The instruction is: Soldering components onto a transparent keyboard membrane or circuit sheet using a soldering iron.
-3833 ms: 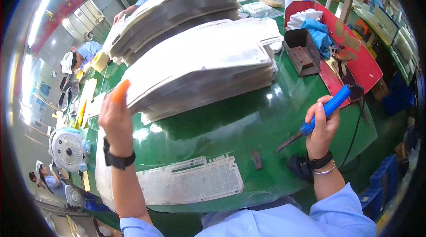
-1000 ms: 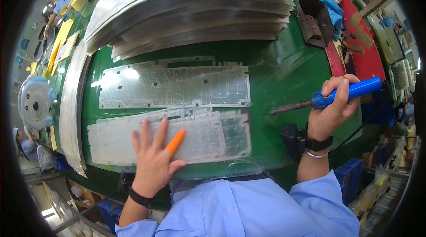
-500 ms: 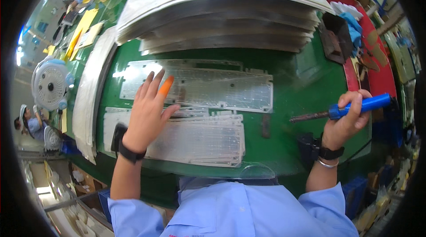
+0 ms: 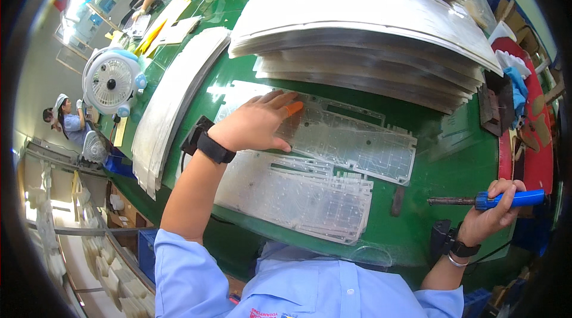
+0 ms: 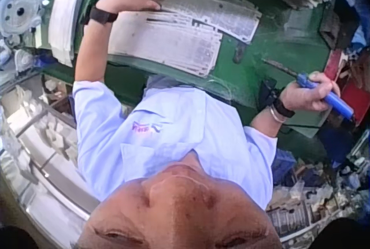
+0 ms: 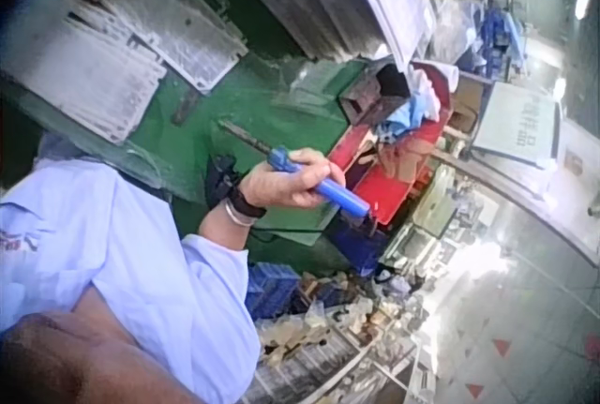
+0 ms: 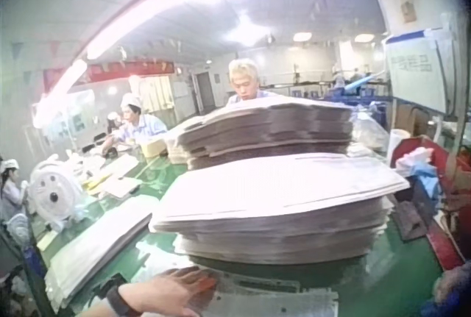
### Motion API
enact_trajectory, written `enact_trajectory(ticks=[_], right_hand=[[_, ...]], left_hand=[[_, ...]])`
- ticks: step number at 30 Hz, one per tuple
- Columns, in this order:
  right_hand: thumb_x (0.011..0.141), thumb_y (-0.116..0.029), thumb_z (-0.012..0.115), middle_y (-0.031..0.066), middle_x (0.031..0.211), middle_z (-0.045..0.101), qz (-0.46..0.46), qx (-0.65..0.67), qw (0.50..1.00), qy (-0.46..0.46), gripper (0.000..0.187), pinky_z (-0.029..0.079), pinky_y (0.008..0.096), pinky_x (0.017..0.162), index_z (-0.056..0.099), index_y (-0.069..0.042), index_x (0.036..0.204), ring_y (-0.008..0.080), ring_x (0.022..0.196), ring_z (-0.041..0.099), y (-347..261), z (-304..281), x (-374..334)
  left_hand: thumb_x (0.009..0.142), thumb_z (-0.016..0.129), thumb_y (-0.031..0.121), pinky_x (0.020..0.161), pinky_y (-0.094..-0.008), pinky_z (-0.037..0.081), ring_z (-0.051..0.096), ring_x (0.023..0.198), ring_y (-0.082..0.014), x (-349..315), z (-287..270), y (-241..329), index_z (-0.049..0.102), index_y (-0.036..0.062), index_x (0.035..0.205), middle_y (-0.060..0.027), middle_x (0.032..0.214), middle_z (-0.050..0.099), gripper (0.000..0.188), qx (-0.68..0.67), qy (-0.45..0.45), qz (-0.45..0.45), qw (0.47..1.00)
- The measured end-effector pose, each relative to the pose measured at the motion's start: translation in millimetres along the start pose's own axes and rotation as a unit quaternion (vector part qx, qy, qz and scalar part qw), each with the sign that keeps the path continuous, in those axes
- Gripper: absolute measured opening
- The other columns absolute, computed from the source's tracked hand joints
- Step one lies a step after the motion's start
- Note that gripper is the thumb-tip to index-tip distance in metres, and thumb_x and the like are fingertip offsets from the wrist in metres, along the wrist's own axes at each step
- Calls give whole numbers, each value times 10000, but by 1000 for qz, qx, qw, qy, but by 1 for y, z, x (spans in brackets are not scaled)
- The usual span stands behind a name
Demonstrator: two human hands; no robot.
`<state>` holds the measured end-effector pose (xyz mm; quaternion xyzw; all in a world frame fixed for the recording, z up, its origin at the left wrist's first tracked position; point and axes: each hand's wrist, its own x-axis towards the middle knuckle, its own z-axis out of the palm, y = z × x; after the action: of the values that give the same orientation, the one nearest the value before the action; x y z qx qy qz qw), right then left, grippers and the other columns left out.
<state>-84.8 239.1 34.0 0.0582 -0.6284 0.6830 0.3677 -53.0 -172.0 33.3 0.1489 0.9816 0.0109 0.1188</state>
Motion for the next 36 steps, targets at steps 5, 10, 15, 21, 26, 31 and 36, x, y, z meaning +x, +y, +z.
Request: enact_trajectory(ticks=[5, 10, 15, 21, 26, 31, 36], right_hand=[[900, -194, 491, 3, 607, 404, -1, -2, 1000, -4, 171, 294, 247, 574, 460, -37, 961, 82, 579, 345, -1, 2, 1], [902, -195, 485, 3, 605, 403, 9, -7, 1000, -7, 164, 294, 247, 570, 453, -42, 950, 84, 579, 345, -3, 7, -1], [900, -200, 476, 0, 602, 381, 8, -14, 1000, -1, 155, 294, 246, 571, 446, -50, 925, 84, 578, 333, -1, 5, -1], [898, -200, 480, 3, 614, 381, 5, -16, 1000, -2, 152, 285, 248, 567, 442, -53, 912, 83, 578, 325, -3, 4, 0], [898, -196, 483, 3, 616, 379, 13, 3, 1000, -4, 149, 275, 241, 563, 444, -52, 905, 82, 577, 318, 0, -1, 1], [902, -199, 483, 1, 613, 378, 10, 7, 1000, 4, 154, 270, 235, 561, 451, -49, 908, 81, 578, 318, -3, 1, 1], [907, -200, 480, 3, 619, 406, -2, 0, 1000, 10, 182, 292, 246, 575, 449, -31, 970, 84, 586, 342, -4, 3, 0]], left_hand=[[718, 692, 375, 1041, -387, 324, 320, 1289, -340, -2, -1, -1, 518, -20, 1187, -175, 1402, 335, 637, 18, 49, 42, 998], [704, 707, 256, 910, -364, 457, 480, 1149, -328, -6, -9, 1, 556, -1, 1071, -167, 1297, 465, 473, 14, 30, 99, 995], [686, 705, 186, 828, -361, 500, 554, 1036, -322, 0, -11, 11, 547, -3, 977, -175, 1233, 517, 381, 36, 43, 118, 991], [694, 707, 196, 719, -384, 512, 593, 893, -316, 3, -14, 10, 554, 0, 956, -196, 1039, 603, 361, 25, 13, 83, 996], [692, 711, 215, 603, -369, 502, 615, 671, -298, 6, -21, 16, 569, -1, 939, -142, 738, 614, 358, 43, -8, 83, 996], [691, 700, 208, 639, -362, 501, 617, 717, -282, 7, -12, 11, 551, 3, 1034, -139, 755, 622, 427, 68, 70, 103, 990], [708, 667, 167, 833, -401, 463, 594, 916, -305, 12, -13, 30, 503, -27, 1152, -212, 1014, 609, 511, 67, 23, 40, 997]])
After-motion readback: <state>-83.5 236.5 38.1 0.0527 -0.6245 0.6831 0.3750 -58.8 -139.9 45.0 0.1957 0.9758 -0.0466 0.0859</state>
